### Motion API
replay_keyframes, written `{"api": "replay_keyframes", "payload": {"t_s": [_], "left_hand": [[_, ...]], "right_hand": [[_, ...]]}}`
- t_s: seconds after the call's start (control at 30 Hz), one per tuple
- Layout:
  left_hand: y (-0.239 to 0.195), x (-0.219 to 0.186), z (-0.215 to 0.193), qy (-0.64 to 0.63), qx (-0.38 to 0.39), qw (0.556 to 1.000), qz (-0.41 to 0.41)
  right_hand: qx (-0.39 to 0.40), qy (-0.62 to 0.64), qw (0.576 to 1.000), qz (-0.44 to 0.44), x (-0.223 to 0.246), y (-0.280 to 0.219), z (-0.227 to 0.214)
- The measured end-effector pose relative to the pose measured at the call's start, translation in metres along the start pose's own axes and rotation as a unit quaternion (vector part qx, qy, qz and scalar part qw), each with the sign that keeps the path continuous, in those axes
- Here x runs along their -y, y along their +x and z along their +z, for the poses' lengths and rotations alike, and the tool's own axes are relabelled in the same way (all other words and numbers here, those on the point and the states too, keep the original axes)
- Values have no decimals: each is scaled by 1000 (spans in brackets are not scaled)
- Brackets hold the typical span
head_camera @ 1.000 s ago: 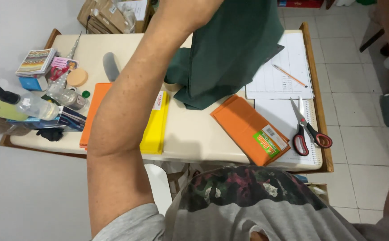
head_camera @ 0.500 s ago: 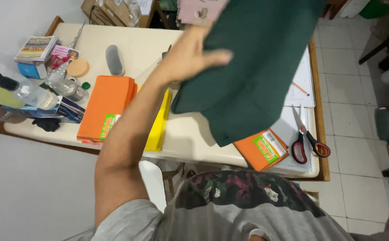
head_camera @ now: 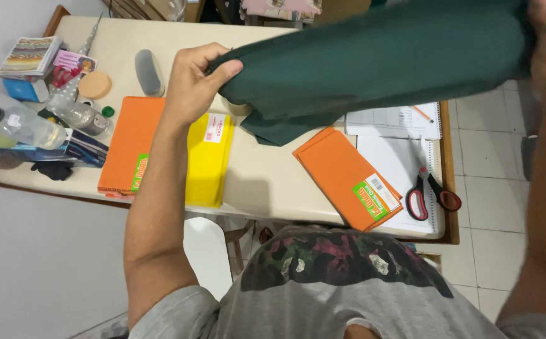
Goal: The person folds multiple pieces of orange and dark green fabric on a table. They align edges, fold each piece in half, and stack the folded items into neat piles.
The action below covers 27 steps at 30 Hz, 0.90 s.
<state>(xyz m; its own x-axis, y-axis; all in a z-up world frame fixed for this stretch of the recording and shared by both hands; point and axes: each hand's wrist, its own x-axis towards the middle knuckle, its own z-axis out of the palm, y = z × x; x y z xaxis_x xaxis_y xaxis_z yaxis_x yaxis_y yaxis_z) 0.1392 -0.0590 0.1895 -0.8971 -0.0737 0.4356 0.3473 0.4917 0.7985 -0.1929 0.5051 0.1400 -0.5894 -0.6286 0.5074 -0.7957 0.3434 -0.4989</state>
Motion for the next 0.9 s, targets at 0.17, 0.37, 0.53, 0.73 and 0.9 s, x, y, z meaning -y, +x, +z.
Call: {"api": "replay_keyframes", "payload": {"t_s": [0.17, 0.37, 0.53, 0.73, 0.9], "left_hand": [[-10, -39, 3, -82, -36, 996, 18], [2, -1, 40, -7, -48, 999, 2], [8, 11, 64, -60, 14, 998, -19], [22, 132, 145, 49, 58, 997, -3], [-9, 175, 206, 192, -47, 980, 26]], "right_hand": [[-77, 191, 974, 94, -35, -71, -12], [-70, -19, 987, 143, 42, -100, 5], [-24, 187, 956, 224, 106, -97, 6], [1, 133, 967, 217, -12, -144, 28], [-21, 92, 972, 216, -128, -197, 81]]}}
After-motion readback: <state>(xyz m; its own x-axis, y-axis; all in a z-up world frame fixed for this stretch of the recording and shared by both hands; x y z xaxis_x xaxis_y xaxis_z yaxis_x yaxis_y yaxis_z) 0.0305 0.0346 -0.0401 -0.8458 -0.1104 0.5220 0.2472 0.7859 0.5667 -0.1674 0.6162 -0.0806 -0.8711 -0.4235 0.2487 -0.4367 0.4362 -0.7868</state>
